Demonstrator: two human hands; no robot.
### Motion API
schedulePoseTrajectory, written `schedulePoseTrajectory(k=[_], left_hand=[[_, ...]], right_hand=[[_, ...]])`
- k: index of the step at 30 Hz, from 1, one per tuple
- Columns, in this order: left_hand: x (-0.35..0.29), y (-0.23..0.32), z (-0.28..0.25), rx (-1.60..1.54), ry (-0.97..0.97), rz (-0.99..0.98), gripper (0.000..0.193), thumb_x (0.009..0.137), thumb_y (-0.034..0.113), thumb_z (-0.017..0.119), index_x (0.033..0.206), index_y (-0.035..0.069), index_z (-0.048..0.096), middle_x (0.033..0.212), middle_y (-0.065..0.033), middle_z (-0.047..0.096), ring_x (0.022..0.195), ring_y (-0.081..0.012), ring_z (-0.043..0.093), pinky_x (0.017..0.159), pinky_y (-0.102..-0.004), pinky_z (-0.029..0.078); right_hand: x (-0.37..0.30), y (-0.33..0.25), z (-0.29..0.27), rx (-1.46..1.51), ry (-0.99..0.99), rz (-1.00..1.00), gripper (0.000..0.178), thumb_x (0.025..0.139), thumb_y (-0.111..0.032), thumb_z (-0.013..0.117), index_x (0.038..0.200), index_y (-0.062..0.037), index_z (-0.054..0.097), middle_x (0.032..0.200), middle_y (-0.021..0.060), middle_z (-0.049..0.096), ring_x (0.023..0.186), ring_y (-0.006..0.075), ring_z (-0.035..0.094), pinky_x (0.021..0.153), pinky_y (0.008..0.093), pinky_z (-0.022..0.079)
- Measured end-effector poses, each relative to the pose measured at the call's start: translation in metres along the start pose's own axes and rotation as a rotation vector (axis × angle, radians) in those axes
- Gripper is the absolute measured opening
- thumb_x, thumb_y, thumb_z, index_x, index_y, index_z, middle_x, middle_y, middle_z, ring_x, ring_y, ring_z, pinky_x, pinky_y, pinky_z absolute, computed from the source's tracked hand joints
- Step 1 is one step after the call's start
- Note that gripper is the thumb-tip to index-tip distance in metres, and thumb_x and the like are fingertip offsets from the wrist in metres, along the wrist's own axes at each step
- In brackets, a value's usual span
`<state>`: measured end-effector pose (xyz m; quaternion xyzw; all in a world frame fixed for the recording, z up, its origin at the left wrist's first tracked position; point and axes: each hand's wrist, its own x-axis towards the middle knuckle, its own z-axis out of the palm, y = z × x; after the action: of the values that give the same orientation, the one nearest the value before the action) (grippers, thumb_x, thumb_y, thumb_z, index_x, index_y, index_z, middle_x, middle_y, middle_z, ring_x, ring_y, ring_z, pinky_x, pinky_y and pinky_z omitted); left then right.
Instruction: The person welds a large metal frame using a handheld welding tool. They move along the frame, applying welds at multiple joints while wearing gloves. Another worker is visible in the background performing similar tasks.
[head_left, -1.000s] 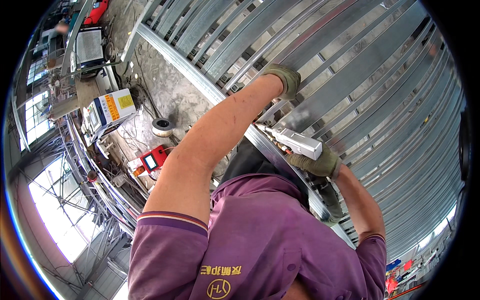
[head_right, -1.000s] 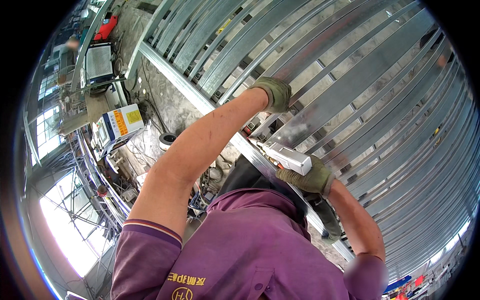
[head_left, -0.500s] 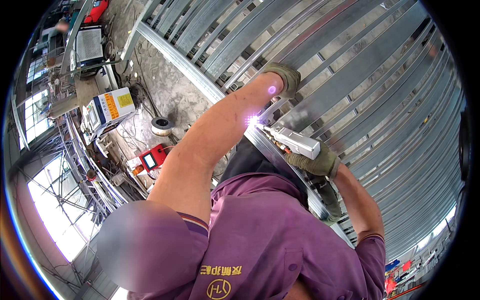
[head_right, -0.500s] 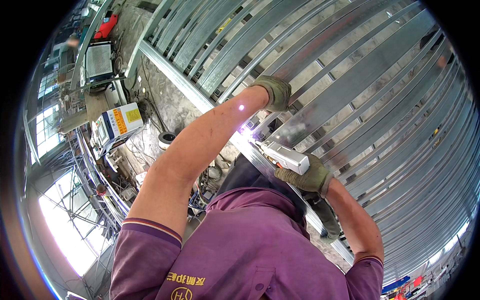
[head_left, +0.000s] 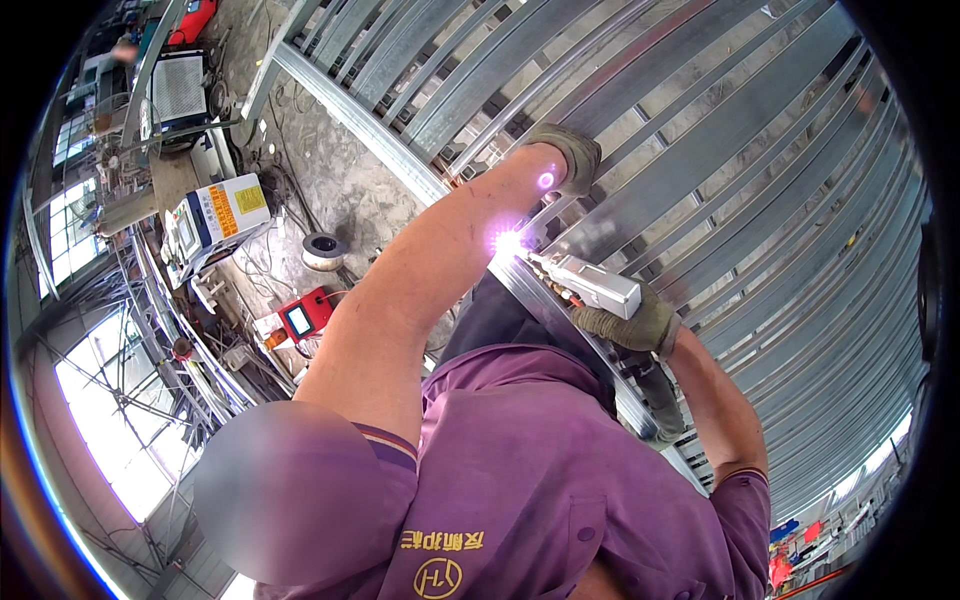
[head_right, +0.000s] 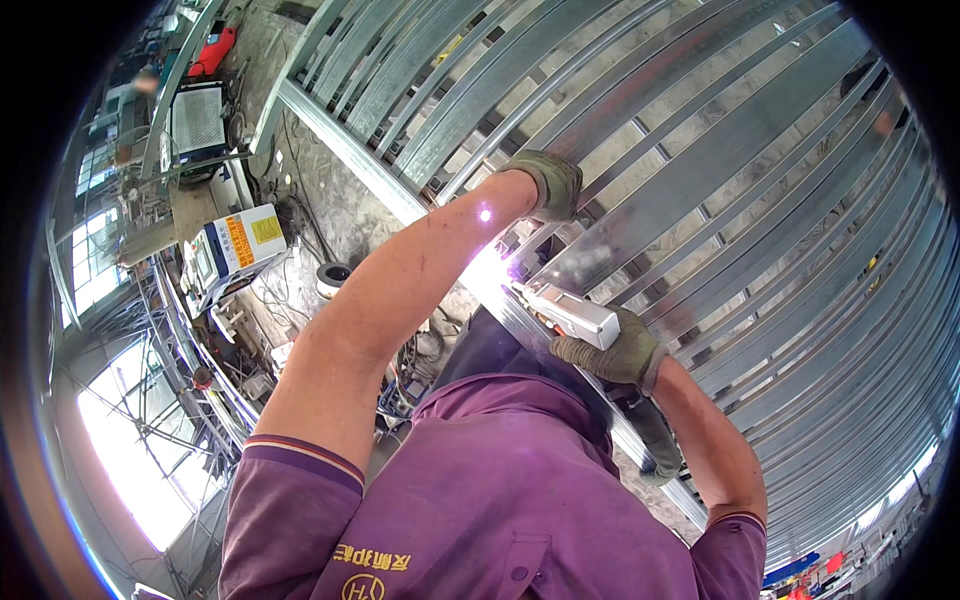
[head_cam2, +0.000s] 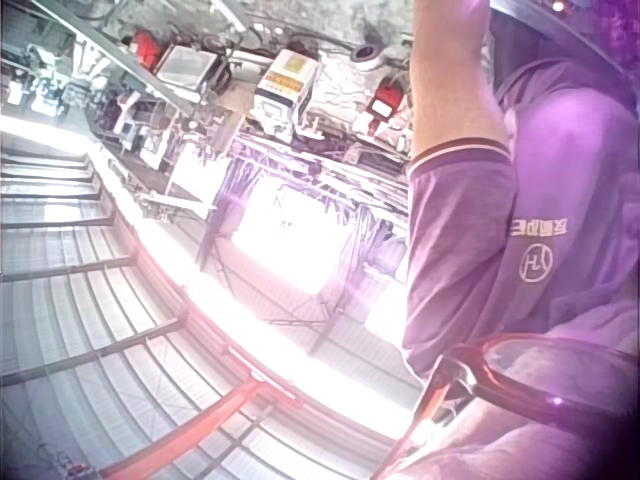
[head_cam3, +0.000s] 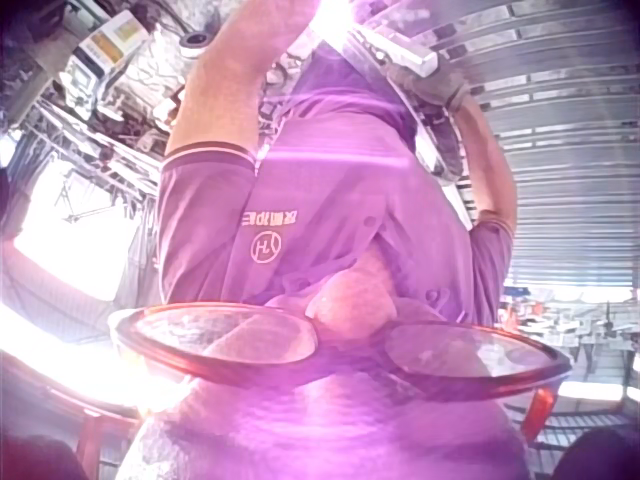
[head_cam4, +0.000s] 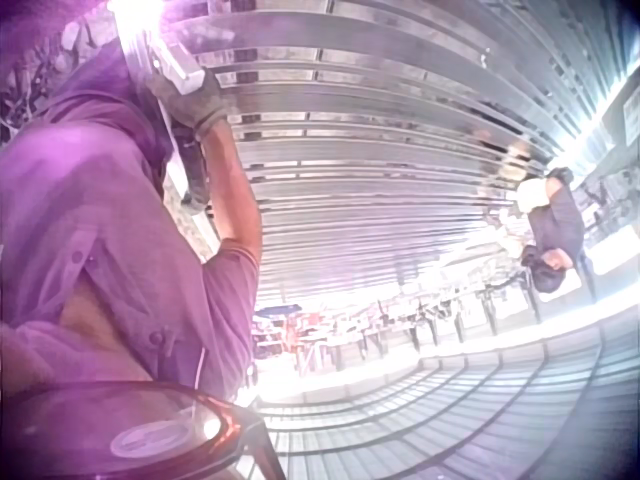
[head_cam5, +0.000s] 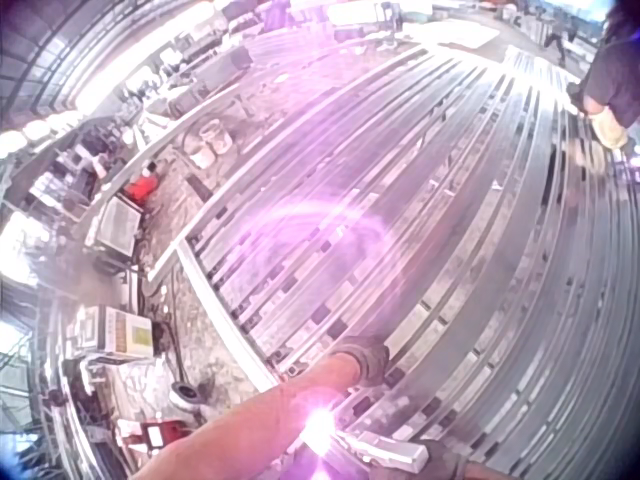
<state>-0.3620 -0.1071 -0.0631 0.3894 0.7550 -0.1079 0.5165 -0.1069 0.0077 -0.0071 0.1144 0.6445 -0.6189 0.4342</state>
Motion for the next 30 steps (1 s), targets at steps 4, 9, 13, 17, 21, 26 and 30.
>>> schedulePoseTrajectory(k=[4, 9, 13, 17, 21, 26, 30], left_hand=[[0.000, 0.001, -0.001, 0.034, 0.012, 0.015, 0.036, 0.100, 0.031, 0.071, 0.120, 0.005, 0.084, 0.110, -0.0129, 0.085, 0.106, -0.0316, 0.081, 0.094, -0.0467, 0.062], [0.002, 0.000, 0.000, 0.050, 0.015, 0.011, 0.035, 0.100, 0.032, 0.071, 0.120, 0.006, 0.085, 0.109, -0.0123, 0.085, 0.106, -0.0315, 0.081, 0.094, -0.0466, 0.062], [-0.001, 0.001, -0.004, 0.039, -0.004, 0.011, 0.035, 0.100, 0.031, 0.071, 0.119, 0.005, 0.085, 0.106, -0.0115, 0.085, 0.104, -0.0306, 0.081, 0.094, -0.0461, 0.062], [-0.007, 0.002, -0.008, 0.059, 0.004, 0.030, 0.035, 0.100, 0.032, 0.071, 0.118, 0.005, 0.085, 0.105, -0.0110, 0.086, 0.103, -0.0297, 0.081, 0.094, -0.0459, 0.062], [-0.011, 0.004, -0.010, 0.085, 0.034, 0.039, 0.035, 0.100, 0.032, 0.072, 0.118, 0.005, 0.084, 0.104, -0.0108, 0.086, 0.102, -0.0290, 0.081, 0.093, -0.0460, 0.062], [-0.017, 0.006, -0.014, 0.098, 0.052, 0.044, 0.035, 0.100, 0.032, 0.072, 0.119, 0.005, 0.084, 0.103, -0.0105, 0.086, 0.101, -0.0284, 0.081, 0.092, -0.0456, 0.062], [-0.011, 0.002, -0.011, 0.093, 0.031, 0.043, 0.034, 0.100, 0.032, 0.072, 0.118, 0.006, 0.085, 0.104, -0.0109, 0.086, 0.102, -0.0290, 0.081, 0.092, -0.0455, 0.062]], right_hand=[[0.005, 0.020, 0.003, 0.031, 0.019, -0.077, 0.064, 0.094, -0.042, 0.091, 0.145, -0.0098, 0.072, 0.127, 0.0125, 0.081, 0.114, 0.0205, 0.077, 0.099, 0.0360, 0.060], [0.003, 0.015, 0.002, 0.012, 0.022, -0.072, 0.063, 0.093, -0.039, 0.092, 0.144, -0.0094, 0.072, 0.128, 0.0121, 0.082, 0.115, 0.0202, 0.077, 0.100, 0.0356, 0.061], [0.003, 0.014, 0.001, 0.001, 0.024, -0.070, 0.062, 0.093, -0.039, 0.092, 0.144, -0.0094, 0.072, 0.127, 0.0121, 0.082, 0.115, 0.0196, 0.077, 0.099, 0.0354, 0.061], [0.001, 0.015, 0.000, 0.011, 0.018, -0.065, 0.061, 0.093, -0.039, 0.092, 0.143, -0.0091, 0.073, 0.125, 0.0121, 0.082, 0.112, 0.0189, 0.077, 0.097, 0.0357, 0.061], [0.002, 0.021, 0.001, 0.022, 0.013, -0.013, 0.061, 0.093, -0.040, 0.092, 0.142, -0.0089, 0.073, 0.123, 0.0117, 0.082, 0.109, 0.0188, 0.077, 0.095, 0.0367, 0.062], [0.004, 0.031, 0.003, 0.005, 0.051, -0.128, 0.061, 0.092, -0.041, 0.092, 0.141, -0.0095, 0.074, 0.117, 0.0106, 0.083, 0.100, 0.0172, 0.077, 0.087, 0.0358, 0.063], [0.003, 0.031, 0.001, -0.013, 0.030, -0.034, 0.062, 0.092, -0.043, 0.092, 0.140, -0.0090, 0.074, 0.107, 0.0086, 0.083, 0.089, 0.0147, 0.076, 0.077, 0.0345, 0.064]])
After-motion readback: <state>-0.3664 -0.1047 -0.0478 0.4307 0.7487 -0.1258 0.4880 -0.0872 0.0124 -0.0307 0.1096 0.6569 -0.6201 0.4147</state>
